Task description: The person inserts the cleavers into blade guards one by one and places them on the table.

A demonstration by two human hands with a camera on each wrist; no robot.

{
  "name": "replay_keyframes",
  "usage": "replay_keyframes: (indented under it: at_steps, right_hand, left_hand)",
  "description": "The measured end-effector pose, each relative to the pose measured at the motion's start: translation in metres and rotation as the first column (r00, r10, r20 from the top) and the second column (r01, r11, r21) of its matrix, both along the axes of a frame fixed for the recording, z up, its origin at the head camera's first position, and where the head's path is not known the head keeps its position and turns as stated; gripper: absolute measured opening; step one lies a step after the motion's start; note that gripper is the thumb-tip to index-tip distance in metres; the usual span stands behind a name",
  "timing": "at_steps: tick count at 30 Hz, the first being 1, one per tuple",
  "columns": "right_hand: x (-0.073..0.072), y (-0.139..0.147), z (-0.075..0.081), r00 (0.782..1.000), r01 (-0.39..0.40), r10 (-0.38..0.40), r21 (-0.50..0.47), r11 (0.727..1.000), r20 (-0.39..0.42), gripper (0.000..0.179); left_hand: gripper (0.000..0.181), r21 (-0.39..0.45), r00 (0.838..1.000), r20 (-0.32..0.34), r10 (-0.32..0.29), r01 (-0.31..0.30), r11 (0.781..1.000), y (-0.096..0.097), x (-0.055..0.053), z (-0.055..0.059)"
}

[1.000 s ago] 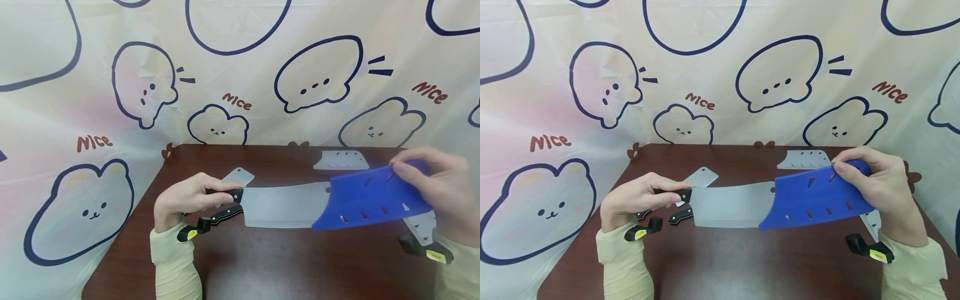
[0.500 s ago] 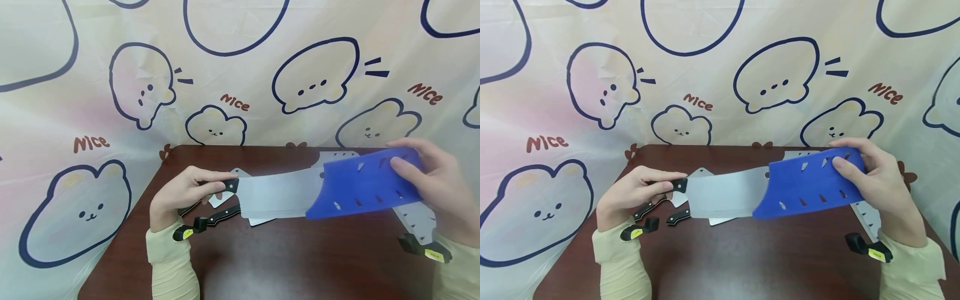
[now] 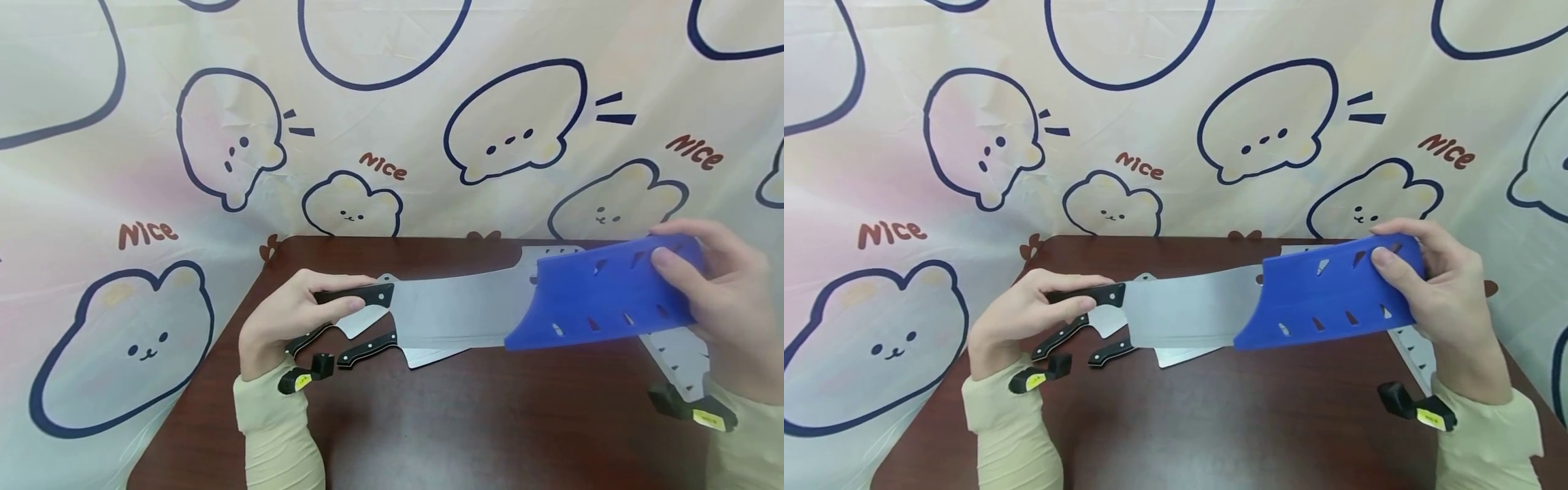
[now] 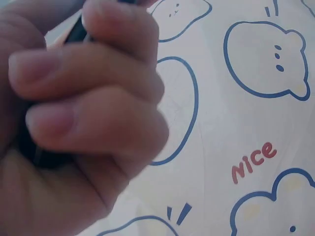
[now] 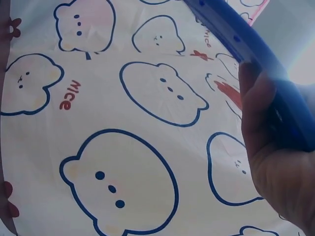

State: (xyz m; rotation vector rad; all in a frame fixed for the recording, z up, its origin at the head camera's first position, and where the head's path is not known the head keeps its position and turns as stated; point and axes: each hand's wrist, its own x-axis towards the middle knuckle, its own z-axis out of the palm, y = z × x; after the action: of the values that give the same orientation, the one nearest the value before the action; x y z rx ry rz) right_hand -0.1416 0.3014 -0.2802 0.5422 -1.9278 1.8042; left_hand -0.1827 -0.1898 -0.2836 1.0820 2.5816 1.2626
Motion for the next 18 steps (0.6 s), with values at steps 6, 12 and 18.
replay_keyframes:
  at_steps: [6,12,18]
  right_hand:
    - [0.000,-0.006,0.000,1.000,0.007,-0.009,-0.047,0.999,-0.024,0.038]
    - [0.003,-0.014,-0.002,0.999,0.041,-0.041,-0.002,0.999,-0.005,0.040]
    - [0.004,-0.028,-0.006,0.999,0.053,-0.054,0.109,0.993,0.005,0.043]
  left_hand:
    - [0.034,0.013,0.999,0.004,0.031,-0.031,0.999,0.001,0.001,0.001]
    - [0.035,0.031,1.000,-0.008,-0.001,0.001,1.000,0.008,0.000,0.001]
    - [0.035,0.027,0.999,-0.036,-0.015,0.016,1.000,0.019,-0.004,-0.002]
